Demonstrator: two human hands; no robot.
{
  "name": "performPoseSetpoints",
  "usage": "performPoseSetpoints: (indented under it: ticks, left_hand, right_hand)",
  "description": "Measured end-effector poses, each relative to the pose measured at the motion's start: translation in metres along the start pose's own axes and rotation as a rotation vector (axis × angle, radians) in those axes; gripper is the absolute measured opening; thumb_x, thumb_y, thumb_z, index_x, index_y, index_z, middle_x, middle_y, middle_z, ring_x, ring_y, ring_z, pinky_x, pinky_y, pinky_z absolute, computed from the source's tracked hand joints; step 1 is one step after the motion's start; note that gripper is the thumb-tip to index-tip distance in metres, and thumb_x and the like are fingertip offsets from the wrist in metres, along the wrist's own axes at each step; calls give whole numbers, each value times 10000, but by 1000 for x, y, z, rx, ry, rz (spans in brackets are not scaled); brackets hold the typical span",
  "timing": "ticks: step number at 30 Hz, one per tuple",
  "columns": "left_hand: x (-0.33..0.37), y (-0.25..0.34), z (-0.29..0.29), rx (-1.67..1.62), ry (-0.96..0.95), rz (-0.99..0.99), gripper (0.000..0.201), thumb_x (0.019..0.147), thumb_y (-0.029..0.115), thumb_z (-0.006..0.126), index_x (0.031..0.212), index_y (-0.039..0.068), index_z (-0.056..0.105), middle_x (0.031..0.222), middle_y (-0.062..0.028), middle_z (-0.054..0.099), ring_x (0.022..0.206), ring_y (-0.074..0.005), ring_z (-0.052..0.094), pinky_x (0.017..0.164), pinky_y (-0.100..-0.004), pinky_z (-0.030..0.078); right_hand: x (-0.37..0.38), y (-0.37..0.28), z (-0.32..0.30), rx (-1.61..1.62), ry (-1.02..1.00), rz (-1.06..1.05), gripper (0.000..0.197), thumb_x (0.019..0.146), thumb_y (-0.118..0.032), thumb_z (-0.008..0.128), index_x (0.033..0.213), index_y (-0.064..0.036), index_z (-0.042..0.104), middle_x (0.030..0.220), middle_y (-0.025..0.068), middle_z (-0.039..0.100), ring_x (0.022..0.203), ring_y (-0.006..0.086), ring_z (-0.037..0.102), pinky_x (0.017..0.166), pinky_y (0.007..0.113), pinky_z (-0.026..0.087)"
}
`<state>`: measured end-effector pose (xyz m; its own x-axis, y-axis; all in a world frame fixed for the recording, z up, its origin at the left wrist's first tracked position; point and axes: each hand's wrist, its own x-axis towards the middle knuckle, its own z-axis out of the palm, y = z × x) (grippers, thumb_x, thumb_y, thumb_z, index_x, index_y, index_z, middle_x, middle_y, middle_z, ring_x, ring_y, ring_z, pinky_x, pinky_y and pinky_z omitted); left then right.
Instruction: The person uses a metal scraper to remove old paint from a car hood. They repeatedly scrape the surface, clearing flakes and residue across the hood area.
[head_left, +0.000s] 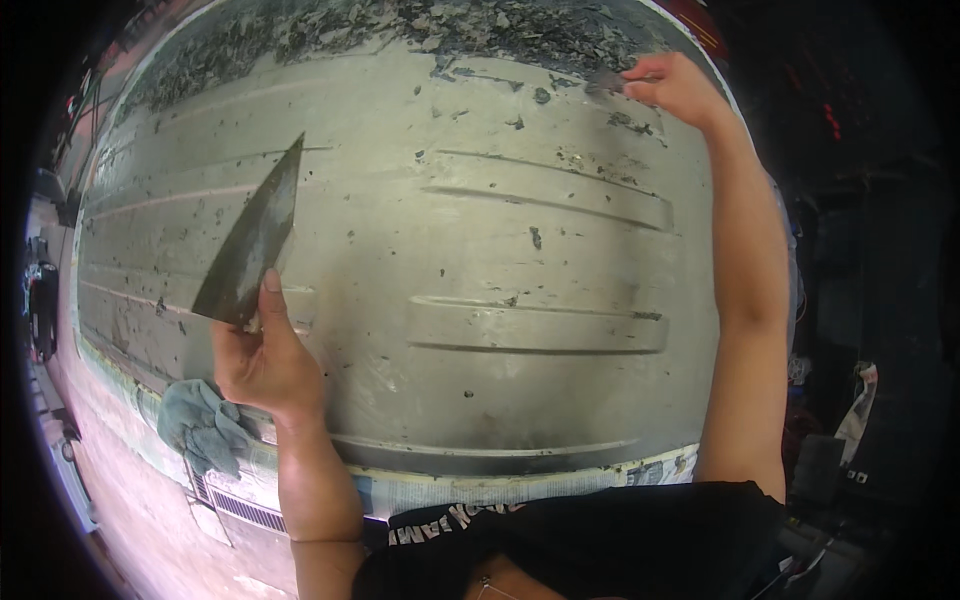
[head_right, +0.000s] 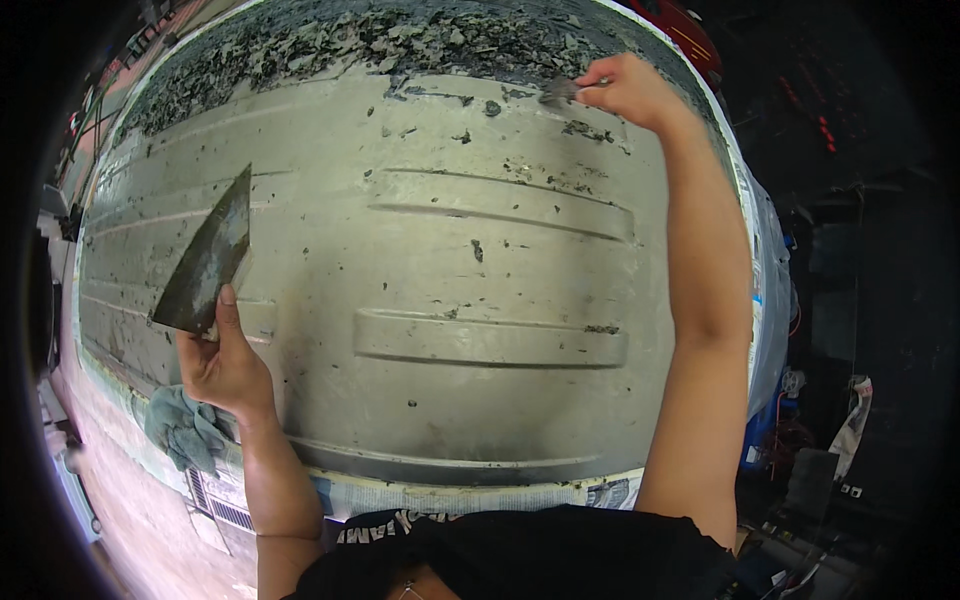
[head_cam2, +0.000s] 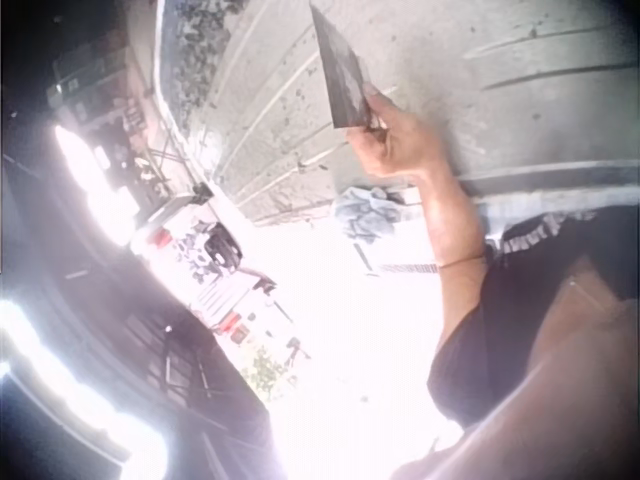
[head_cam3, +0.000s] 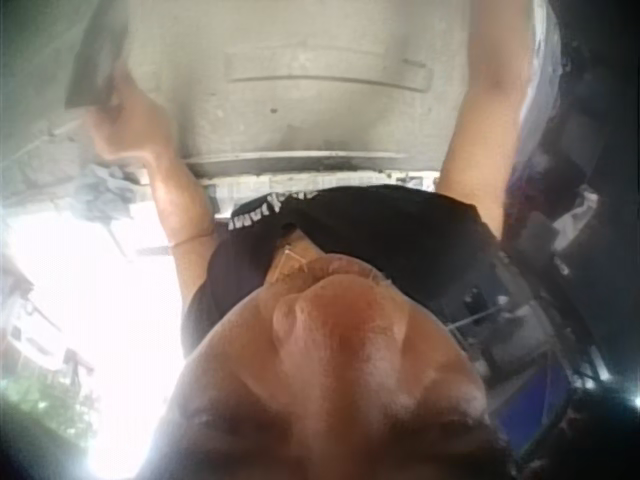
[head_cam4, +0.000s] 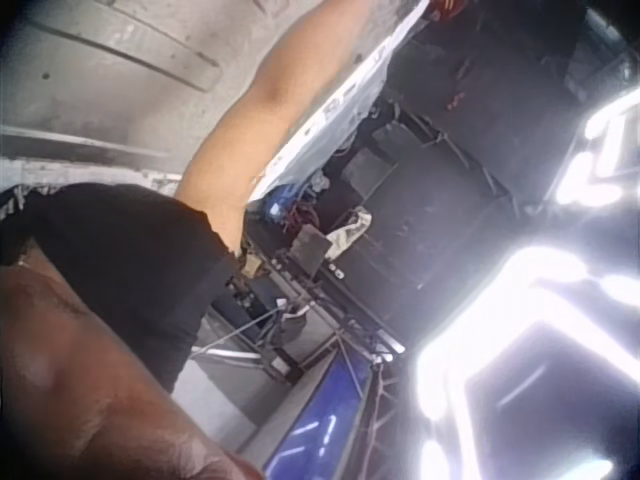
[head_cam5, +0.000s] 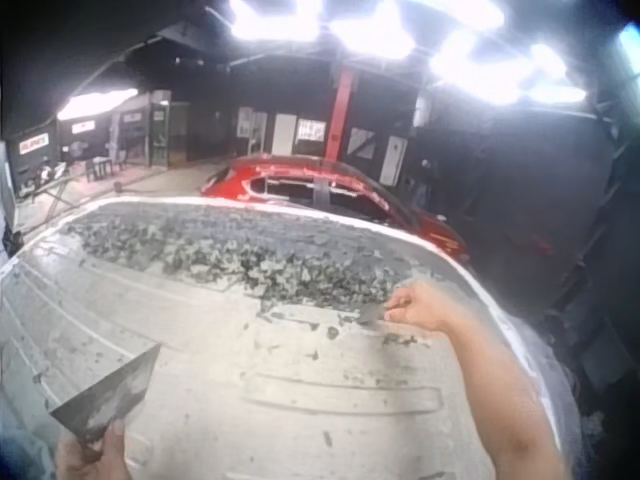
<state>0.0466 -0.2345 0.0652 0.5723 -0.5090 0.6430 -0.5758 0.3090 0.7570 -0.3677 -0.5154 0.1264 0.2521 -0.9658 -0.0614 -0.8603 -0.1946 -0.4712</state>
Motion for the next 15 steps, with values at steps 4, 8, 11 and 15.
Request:
performPoseSetpoints:
  ticks: [4,8,11,15]
  left_hand:
    - [-6,5,5,101,-36,6,226,898,-24,763,1106,-88,703,993,-113,766,822,-114,684,722,-233,543]
    - [-7,7,11,83,-64,5,227,896,-19,769,1105,-81,708,986,-106,765,816,-113,680,722,-229,542]
    - [-9,5,17,76,-63,9,225,898,-18,768,1108,-73,708,1002,-104,759,822,-107,675,727,-227,542]
    - [-7,9,10,104,-30,-17,197,894,-25,765,1082,-71,726,977,-107,770,812,-115,685,727,-240,541]
  right_hand:
    - [6,4,-7,-17,-53,-15,334,848,-243,764,1080,-4,743,765,43,674,705,112,579,661,285,458]
    - [10,3,-4,7,-47,-72,344,855,-241,771,1090,7,737,793,49,684,715,116,589,681,288,473]
    - [19,5,8,34,-21,-145,357,859,-263,773,1090,6,737,814,49,699,734,112,594,687,292,477]
    - [18,-1,-1,19,-114,-76,387,856,-281,777,1123,-4,733,941,80,746,845,141,655,772,297,508]
